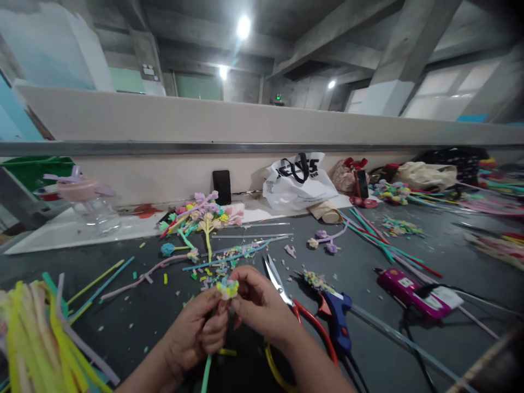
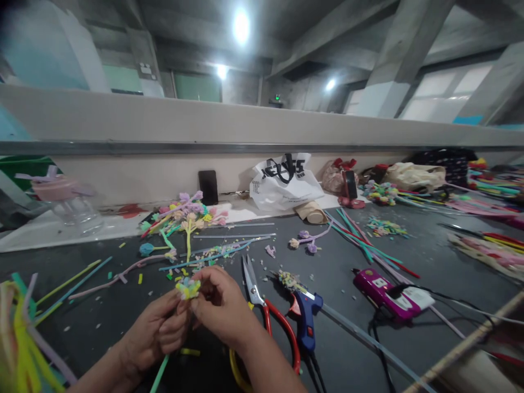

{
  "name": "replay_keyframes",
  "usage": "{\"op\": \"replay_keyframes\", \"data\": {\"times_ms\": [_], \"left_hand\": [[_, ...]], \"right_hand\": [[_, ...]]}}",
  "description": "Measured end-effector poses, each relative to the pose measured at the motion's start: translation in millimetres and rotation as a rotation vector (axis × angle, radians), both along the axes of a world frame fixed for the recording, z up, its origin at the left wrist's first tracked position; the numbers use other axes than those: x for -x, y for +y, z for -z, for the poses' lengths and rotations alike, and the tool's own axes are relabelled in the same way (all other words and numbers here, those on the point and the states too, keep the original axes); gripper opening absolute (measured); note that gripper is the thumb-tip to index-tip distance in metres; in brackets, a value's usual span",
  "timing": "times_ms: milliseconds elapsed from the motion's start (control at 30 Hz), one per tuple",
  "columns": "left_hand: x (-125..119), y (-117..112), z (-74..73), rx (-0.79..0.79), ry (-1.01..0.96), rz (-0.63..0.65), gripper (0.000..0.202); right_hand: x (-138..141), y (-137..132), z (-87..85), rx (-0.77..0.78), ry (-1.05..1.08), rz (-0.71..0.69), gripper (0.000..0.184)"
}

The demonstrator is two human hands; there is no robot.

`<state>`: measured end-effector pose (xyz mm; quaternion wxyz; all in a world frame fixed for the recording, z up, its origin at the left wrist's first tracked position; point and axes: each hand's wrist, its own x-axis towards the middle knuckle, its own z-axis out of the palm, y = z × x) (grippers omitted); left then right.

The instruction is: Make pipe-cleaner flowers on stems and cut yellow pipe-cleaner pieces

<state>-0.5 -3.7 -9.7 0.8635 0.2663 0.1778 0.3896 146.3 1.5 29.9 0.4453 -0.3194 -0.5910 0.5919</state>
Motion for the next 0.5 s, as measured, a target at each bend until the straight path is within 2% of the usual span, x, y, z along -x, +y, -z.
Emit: {"op": "replay_keyframes", "data": {"times_ms": [267,367,500], "left_hand": [[-0.3,0.3,4.3,0.084,-0.090,0.036,0.029],[-0.6,0.9,5.2,0.061,-0.017,0.003,0.028],[-6.7,0.9,-0.7,-0.065,0.193,-0.105,0.025]], "right_hand": [[1.5,-1.0,0.0,-0.026,-0.069,0.071,0.020],[1.2,0.8,4.6,-0.058,-0.111,0.118,0.022],[-2.2,3.9,7.9,-0.085,-0.191,0.142,0.030]]}}
